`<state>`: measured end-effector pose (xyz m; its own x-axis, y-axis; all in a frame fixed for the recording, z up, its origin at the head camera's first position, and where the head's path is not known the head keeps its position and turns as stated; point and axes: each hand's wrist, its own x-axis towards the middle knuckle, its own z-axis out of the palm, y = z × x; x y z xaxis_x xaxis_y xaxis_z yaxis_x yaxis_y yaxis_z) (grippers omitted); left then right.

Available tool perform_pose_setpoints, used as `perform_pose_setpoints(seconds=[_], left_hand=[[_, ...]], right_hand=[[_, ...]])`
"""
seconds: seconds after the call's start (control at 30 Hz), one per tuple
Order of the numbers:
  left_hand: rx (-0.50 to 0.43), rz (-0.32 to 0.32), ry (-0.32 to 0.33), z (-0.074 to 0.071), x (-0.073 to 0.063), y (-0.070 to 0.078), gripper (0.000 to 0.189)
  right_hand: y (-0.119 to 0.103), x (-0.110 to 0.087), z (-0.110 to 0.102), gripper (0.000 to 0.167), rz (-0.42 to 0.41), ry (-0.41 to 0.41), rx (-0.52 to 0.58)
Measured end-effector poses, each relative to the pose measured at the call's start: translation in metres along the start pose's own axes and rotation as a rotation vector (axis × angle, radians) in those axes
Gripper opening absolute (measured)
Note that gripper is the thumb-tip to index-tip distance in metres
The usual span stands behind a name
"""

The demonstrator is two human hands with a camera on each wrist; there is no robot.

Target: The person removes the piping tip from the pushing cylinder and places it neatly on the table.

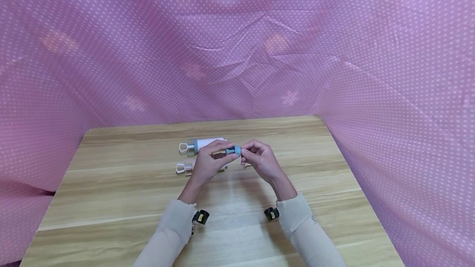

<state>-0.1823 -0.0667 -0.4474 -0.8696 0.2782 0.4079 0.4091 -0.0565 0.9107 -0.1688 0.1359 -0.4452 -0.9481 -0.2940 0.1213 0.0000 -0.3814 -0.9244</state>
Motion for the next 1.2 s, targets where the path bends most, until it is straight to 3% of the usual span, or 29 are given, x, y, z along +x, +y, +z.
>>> perform_pose_setpoints(seconds=[0.33, 0.53, 0.73, 1.0, 1.2], left_hand=[[0.018, 0.044, 0.015, 0.000, 0.001, 0.000, 0.031], [0.016, 0.036, 0.012, 0.001, 0.000, -0.005, 0.030], [0.037, 0.018, 0.015, 0.004, -0.002, -0.005, 0.033], [0.086, 0.078, 0.067, 0.005, -0.003, -0.009, 0.029], [0.157, 0.024, 0.074, 0.005, 0.000, -0.011, 0.028]], right_hand=[[0.004, 0.000, 0.000, 0.012, 0.000, -0.010, -0.039], [0.008, -0.002, 0.002, 0.021, 0.030, -0.025, -0.068], [0.008, -0.001, 0.005, 0.019, 0.027, 0.025, -0.056], [0.004, 0.000, 0.003, 0.018, 0.006, 0.104, -0.079], [0.000, 0.001, 0.001, 0.021, -0.007, 0.126, -0.092]])
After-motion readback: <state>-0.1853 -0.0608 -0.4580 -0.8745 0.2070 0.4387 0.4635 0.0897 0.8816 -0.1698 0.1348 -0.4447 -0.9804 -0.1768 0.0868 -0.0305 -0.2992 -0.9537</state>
